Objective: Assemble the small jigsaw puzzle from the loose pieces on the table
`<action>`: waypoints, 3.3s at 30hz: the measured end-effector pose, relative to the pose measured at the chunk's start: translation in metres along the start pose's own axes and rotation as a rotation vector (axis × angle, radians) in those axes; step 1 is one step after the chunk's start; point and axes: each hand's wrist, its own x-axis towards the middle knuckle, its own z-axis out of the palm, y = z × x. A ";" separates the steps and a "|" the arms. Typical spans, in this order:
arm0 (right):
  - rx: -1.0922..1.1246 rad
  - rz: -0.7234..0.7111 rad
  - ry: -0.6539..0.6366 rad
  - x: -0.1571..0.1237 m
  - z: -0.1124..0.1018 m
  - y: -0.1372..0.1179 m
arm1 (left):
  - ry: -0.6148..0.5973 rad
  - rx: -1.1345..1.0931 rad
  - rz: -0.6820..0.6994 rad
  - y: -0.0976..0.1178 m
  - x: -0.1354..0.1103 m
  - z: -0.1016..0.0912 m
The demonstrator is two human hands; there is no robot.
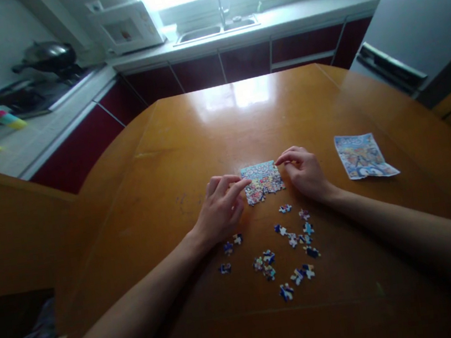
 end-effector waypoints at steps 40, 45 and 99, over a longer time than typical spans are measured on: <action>-0.355 -0.286 -0.510 -0.065 -0.004 -0.097 | 0.320 -0.467 -0.507 -0.027 0.006 0.011; -0.510 -0.300 -0.678 -0.100 0.003 -0.117 | 0.317 -0.443 -0.485 -0.026 0.005 0.012; 0.521 0.252 -0.393 -0.044 0.007 -0.062 | 0.168 -0.108 0.152 0.014 -0.003 0.001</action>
